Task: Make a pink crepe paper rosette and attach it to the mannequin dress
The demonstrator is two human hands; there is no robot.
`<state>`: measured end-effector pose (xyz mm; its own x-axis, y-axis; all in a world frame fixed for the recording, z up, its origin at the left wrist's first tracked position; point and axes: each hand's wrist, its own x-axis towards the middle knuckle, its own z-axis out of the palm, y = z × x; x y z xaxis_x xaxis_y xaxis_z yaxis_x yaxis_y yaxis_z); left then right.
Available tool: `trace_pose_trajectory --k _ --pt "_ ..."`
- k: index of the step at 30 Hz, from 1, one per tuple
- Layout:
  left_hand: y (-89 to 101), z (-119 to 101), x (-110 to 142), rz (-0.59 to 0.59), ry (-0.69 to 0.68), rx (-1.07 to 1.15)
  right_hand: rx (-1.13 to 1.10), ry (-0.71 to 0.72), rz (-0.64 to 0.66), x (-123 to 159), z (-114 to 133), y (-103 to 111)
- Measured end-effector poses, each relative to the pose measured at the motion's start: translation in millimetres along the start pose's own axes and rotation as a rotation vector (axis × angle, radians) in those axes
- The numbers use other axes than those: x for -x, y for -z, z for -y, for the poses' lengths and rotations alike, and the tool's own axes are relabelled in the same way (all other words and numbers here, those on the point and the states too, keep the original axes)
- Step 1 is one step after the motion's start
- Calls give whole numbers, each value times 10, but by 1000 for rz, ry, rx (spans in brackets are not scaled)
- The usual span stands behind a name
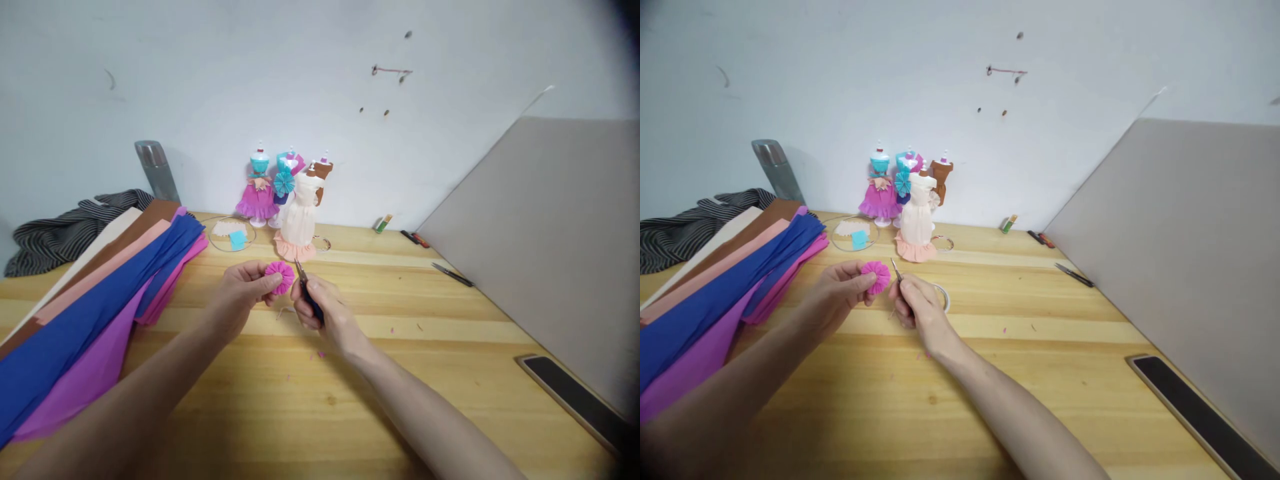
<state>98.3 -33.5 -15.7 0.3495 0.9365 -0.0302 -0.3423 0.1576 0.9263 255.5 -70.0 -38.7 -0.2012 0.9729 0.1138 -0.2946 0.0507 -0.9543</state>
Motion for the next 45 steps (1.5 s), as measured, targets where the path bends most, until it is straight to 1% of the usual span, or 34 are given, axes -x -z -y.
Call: trace_pose_trajectory --k 5,10,15,19,24,33,39,45 --pt "-2 9 5 20 45 84 -19 -4 -15 -8 -11 1" --pt "-19 23 13 -2 72 142 -3 5 -7 8 -64 -22" --pt "-45 60 24 40 34 135 -24 -5 1 27 -113 -62" --pt "-63 84 42 33 -5 108 -41 -6 -4 35 -112 -80" --pt "-93 95 77 54 -49 90 -59 -6 -7 39 -103 -91" --pt "-123 118 90 33 -50 124 -77 -15 -26 36 -90 -98" --pt "-123 120 98 30 -53 120 -71 -19 -7 40 -87 -99" --pt "-117 136 79 0 -51 121 -53 -38 -9 47 -81 -101"
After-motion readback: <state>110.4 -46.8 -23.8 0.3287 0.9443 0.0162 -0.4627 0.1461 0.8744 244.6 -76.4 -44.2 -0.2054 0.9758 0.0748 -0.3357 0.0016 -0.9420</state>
